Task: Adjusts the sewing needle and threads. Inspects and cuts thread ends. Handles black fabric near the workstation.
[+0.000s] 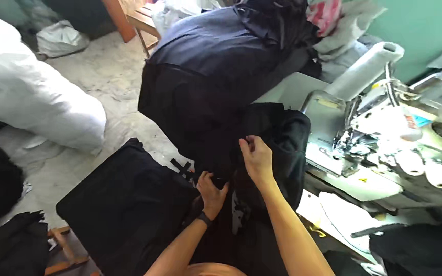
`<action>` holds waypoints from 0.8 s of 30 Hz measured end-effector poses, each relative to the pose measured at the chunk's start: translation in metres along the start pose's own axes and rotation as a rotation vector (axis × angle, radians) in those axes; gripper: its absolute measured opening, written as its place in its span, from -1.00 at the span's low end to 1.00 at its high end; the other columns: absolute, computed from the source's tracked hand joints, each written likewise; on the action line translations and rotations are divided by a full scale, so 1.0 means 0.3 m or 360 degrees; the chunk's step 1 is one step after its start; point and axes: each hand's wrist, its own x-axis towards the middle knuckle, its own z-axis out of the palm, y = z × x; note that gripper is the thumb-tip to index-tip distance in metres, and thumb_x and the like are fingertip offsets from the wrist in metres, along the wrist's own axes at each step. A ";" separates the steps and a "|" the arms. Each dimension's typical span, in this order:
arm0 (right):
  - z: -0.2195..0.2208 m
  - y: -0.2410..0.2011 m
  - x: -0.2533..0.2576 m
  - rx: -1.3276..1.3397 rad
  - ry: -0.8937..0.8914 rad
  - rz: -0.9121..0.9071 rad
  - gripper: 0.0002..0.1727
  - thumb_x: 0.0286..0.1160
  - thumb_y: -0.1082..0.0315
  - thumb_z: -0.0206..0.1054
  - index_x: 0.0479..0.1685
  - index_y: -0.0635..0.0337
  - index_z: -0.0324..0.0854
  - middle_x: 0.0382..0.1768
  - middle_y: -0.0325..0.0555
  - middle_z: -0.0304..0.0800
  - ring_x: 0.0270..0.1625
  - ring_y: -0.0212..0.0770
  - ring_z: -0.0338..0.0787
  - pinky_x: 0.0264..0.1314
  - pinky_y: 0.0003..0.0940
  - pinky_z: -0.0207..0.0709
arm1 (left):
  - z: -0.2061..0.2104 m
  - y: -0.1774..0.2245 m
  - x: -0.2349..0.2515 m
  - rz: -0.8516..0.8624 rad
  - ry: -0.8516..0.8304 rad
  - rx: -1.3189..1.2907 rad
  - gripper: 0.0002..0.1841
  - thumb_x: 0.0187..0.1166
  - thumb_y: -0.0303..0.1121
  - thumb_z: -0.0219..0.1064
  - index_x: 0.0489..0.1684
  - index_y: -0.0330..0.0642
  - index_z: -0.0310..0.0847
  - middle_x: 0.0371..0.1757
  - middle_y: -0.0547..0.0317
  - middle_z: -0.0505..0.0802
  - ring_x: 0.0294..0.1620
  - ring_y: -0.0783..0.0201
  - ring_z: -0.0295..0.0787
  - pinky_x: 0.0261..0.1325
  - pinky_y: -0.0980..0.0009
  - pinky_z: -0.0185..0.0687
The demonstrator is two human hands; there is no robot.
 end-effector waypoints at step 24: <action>0.163 -0.182 -0.173 0.0294 -0.0335 -0.0093 -0.66 0.54 0.38 0.42 0.00 0.61 0.67 -0.08 0.41 0.80 0.03 0.23 0.84 0.20 0.11 0.68 | -1.280 -0.069 0.202 0.0783 -0.0521 -0.1022 -0.72 0.76 -0.14 0.18 0.23 0.07 0.71 0.20 0.43 0.84 0.24 0.49 0.74 0.34 0.50 0.60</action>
